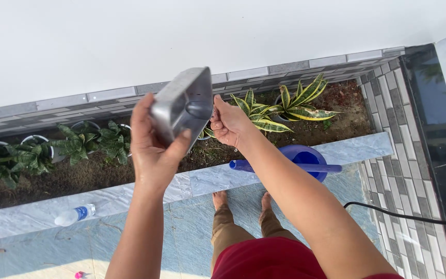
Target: Watering several potted and garden plants using a watering can and a small container.
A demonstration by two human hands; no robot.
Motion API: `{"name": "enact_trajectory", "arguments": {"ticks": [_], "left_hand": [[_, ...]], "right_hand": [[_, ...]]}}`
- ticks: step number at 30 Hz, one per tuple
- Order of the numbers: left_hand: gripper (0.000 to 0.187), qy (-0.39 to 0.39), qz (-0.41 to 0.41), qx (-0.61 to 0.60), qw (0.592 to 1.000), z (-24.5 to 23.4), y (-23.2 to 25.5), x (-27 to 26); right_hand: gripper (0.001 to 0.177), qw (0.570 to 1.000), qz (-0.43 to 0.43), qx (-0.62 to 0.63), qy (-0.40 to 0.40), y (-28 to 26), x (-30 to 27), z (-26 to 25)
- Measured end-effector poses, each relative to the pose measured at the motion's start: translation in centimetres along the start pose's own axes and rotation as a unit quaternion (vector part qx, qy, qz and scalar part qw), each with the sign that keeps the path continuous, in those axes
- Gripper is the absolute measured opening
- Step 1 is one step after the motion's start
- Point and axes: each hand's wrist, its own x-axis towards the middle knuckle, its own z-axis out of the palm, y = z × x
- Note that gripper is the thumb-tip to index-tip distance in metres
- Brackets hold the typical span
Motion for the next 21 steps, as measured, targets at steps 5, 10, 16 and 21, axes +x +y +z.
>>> {"name": "enact_trajectory", "arguments": {"ticks": [5, 10, 16, 21], "left_hand": [[0.067, 0.166, -0.023, -0.286, 0.943, -6.8, 0.4, -2.4], [0.063, 0.258, -0.01, -0.34, 0.904, -11.1, 0.2, -5.4], [0.064, 0.302, -0.057, -0.342, 0.888, -12.5, -1.5, -7.5], [0.064, 0.279, -0.105, -0.34, 0.892, -11.5, -4.2, -7.9]], "right_hand": [[0.041, 0.988, -0.025, -0.138, -0.065, -3.8, -3.0, 9.1], [0.03, 0.949, -0.113, -0.161, -0.247, -7.6, -5.9, 13.8], [0.024, 0.917, -0.201, -0.158, -0.307, -12.1, -8.2, 11.2], [0.017, 0.848, -0.402, -0.326, 0.113, -13.5, -7.1, 5.6]]}}
